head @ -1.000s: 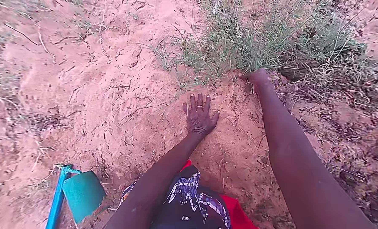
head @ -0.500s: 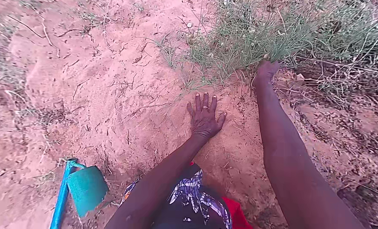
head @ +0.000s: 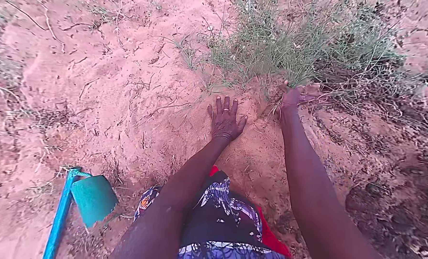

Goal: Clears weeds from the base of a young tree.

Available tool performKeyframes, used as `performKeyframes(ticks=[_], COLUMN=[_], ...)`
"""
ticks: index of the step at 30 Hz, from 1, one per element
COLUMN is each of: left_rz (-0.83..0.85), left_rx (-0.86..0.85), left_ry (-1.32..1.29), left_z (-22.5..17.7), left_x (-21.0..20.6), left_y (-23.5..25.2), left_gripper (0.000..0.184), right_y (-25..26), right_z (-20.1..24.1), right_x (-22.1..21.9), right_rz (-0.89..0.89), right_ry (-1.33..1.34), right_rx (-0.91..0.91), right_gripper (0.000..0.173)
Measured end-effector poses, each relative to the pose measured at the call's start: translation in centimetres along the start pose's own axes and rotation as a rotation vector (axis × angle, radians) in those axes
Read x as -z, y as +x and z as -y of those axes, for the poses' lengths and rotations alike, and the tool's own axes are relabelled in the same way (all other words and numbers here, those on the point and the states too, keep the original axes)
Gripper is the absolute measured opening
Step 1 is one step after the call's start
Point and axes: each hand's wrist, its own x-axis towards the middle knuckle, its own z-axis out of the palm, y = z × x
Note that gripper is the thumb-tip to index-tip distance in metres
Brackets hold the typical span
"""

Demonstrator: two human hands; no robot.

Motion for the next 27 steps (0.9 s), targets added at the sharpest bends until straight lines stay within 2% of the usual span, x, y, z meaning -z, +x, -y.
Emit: performKeyframes(ticks=[1, 4, 5, 6, 7, 9, 10, 11, 13, 15, 17, 19, 21, 24, 25, 27], left_rz=[-0.001, 0.008, 0.002, -0.008, -0.012, -0.021, -0.027, -0.024, -0.011, -0.004, 0.005, 0.003, 0.003, 0.037, 0.043, 0.030], left_rx=[-0.005, -0.007, -0.010, -0.016, -0.022, -0.025, -0.024, -0.023, -0.024, -0.026, -0.021, -0.017, -0.018, -0.003, 0.000, -0.001], left_ry=[0.004, 0.011, 0.008, 0.002, -0.004, -0.008, -0.006, 0.000, 0.005, -0.008, -0.015, -0.023, -0.029, -0.033, -0.030, -0.028], left_z=[0.1, 0.3, 0.3, 0.3, 0.3, 0.2, 0.2, 0.2, 0.2, 0.1, 0.1, 0.2, 0.2, 0.0, -0.1, -0.1], left_x=[-0.1, -0.3, -0.3, -0.3, -0.3, -0.3, -0.3, -0.3, -0.2, -0.1, 0.0, 0.0, 0.1, 0.4, 0.3, 0.3], left_y=[0.1, 0.1, 0.1, 0.1, 0.0, 0.0, 0.0, -0.1, -0.1, 0.0, 0.1, -0.1, 0.0, 0.1, 0.1, 0.1], left_gripper=[0.076, 0.077, 0.077, 0.076, 0.076, 0.075, 0.075, 0.075, 0.076, 0.076, 0.076, 0.075, 0.075, 0.075, 0.075, 0.075], right_y=[-0.2, -0.6, -1.0, -1.4, -1.8, -2.2, -2.8, -3.4, -4.0, -3.9, -2.9, -1.4, -0.5, 0.3, 0.2, 0.3], right_z=[-0.2, 0.1, 0.6, 1.1, 1.7, 2.9, 3.2, 3.3, 2.8, 2.3, 1.7, 0.8, 1.1, 1.6, 1.4, 0.6], right_x=[0.7, 4.4, 6.1, 8.1, 10.2, 13.8, 15.0, 15.7, 14.3, 10.8, 6.5, 2.2, -1.4, -4.1, -4.6, -5.4], right_rz=[0.009, 0.070, 0.009, -0.081, -0.172, -0.342, -0.322, -0.240, -0.003, 0.231, 0.420, 0.526, 0.498, 0.304, 0.247, 0.164], right_ry=[0.045, 0.201, 0.194, 0.161, 0.106, -0.032, -0.096, -0.185, -0.330, -0.457, -0.638, -0.848, -1.012, -1.065, -0.978, -0.626], right_rx=[-0.017, -0.016, 0.060, 0.174, 0.292, 0.470, 0.478, 0.412, 0.221, 0.119, 0.134, 0.195, 0.211, 0.260, 0.294, 0.324], right_gripper=[0.019, 0.019, 0.012, 0.012, 0.026, 0.040, 0.054, 0.066, 0.065, 0.063, 0.065, 0.069, 0.078, 0.059, 0.051, 0.044])
